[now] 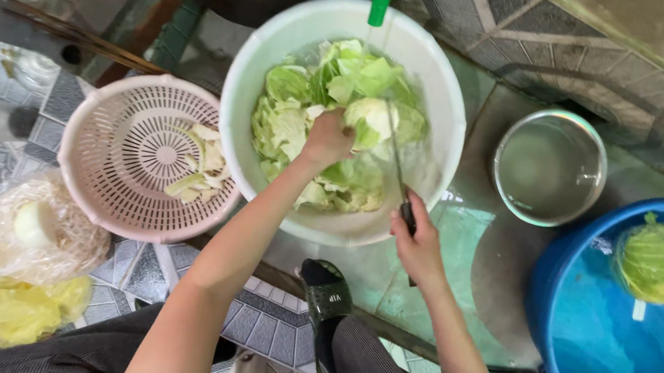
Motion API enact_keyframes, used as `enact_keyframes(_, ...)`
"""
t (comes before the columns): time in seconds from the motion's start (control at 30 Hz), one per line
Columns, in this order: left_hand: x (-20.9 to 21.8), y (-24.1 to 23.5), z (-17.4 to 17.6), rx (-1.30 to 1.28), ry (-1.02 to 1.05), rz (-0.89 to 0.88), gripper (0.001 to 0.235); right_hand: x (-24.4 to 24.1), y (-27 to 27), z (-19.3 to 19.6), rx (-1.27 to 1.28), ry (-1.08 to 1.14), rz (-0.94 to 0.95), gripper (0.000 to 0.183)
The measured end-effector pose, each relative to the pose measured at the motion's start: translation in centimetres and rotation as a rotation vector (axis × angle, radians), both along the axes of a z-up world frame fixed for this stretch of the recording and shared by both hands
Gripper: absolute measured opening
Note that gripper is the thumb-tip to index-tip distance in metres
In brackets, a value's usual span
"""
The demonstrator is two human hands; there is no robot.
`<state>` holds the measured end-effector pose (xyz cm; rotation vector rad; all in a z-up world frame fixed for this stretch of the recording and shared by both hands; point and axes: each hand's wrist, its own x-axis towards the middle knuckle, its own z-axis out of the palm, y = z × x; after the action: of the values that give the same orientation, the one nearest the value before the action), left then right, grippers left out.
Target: The person chops cabbage into small pieces while it is in a white tub of water, and then moves pieces into a pink basket by hand and with a knife.
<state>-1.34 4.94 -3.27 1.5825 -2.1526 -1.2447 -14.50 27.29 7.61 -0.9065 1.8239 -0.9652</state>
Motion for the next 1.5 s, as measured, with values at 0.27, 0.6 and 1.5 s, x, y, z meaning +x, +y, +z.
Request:
enact_keyframes(0.27, 4.3, -1.3, 7.3, 0.219, 0.308, 0.197, 0.044, 2.2, -0.8, 0.8, -0.091, 0.163, 0.208, 0.049)
enact_keyframes(0.6, 8.4, -0.3, 6.8, 0.788, 0.483, 0.185, 0.063, 3.1, -5.0, -1.7, 0.151, 0.121, 0.254, 0.045)
enact_keyframes(1.5, 2.6, 5.9, 9.7, -0.094, 0.012, -0.209, 0.086, -1.4, -5.4, 0.1, -0.069, -0.351, -0.209, 0.023)
